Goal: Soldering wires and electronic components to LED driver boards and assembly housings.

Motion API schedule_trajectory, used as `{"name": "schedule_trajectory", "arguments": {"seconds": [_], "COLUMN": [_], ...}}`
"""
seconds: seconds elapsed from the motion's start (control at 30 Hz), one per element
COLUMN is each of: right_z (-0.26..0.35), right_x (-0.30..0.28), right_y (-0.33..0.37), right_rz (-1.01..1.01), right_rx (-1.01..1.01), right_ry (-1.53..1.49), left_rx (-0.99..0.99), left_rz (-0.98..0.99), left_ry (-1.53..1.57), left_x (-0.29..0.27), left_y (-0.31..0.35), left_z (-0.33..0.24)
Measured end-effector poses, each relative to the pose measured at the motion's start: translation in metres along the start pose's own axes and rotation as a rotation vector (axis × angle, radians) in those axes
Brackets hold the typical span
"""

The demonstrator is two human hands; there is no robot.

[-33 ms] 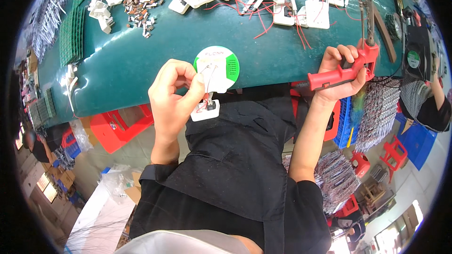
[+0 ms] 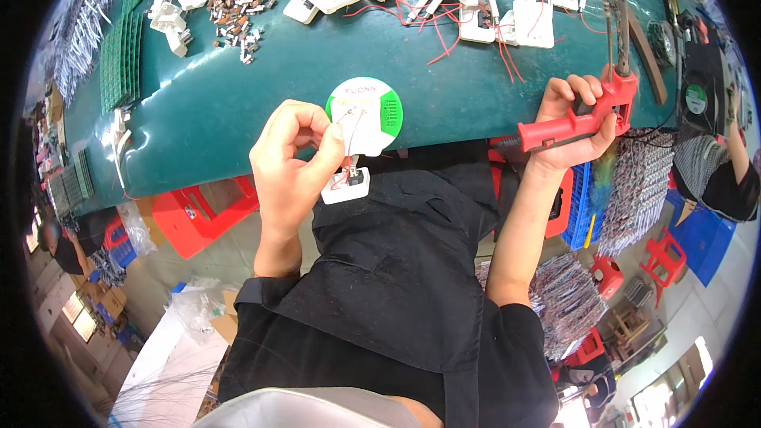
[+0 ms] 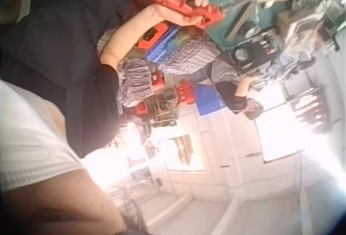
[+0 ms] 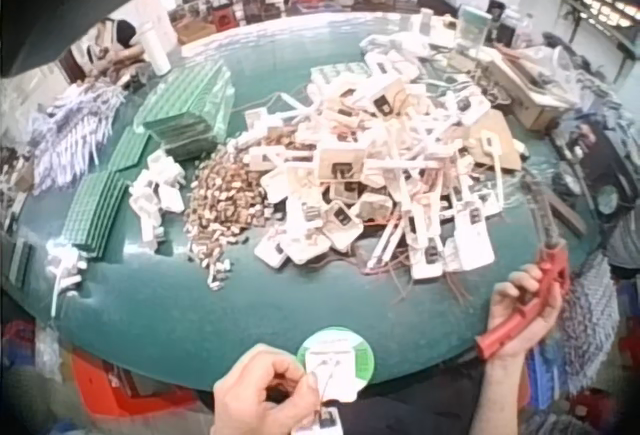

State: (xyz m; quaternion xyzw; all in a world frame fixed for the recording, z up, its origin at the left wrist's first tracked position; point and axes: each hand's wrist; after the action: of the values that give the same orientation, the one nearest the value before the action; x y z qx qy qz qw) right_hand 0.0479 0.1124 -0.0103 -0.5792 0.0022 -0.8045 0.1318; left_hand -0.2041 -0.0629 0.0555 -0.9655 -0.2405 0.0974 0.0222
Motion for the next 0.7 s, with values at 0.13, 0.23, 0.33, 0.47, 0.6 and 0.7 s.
{"name": "schedule_trajectory", "arguments": {"seconds": [0.13,0.23,0.33,0.47,0.6,0.7], "right_z": [0.004,0.003,0.003,0.008,0.003,-0.001], "right_x": [-0.002,-0.004,-0.005,-0.006,-0.002,-0.001], "right_y": [0.000,0.001,0.002,0.003,-0.001,-0.004], "right_rz": [0.013,0.012,0.017,0.017,0.033,0.029], "right_rx": [0.010,0.012,0.029,0.016,0.028,0.030], "right_ry": [-0.016,-0.007,-0.027,0.004,-0.014,-0.020], "left_rx": [-0.081,-0.145,-0.331,-0.218,-0.045,-0.074], "left_rz": [0.019,0.037,0.001,0.013,0.034,0.059], "left_ry": [0.023,0.056,0.365,0.784,0.662,0.844], "left_x": [-0.001,-0.003,0.000,0.007,0.012,0.004], "left_y": [-0.001,0.005,0.021,0.043,0.046,0.028], "left_z": [-0.002,-0.003,-0.003,0.012,0.004,-0.025]}}
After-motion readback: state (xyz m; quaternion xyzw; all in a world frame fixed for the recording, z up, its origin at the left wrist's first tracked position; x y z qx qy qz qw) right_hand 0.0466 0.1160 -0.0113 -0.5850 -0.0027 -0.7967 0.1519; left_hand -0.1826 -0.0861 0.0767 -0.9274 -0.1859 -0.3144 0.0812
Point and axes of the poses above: each hand's wrist, its own y-axis away from the middle knuckle, its own x-axis out of the palm, z = x × y, and after that the axes turned 7 degrees about y, right-handed
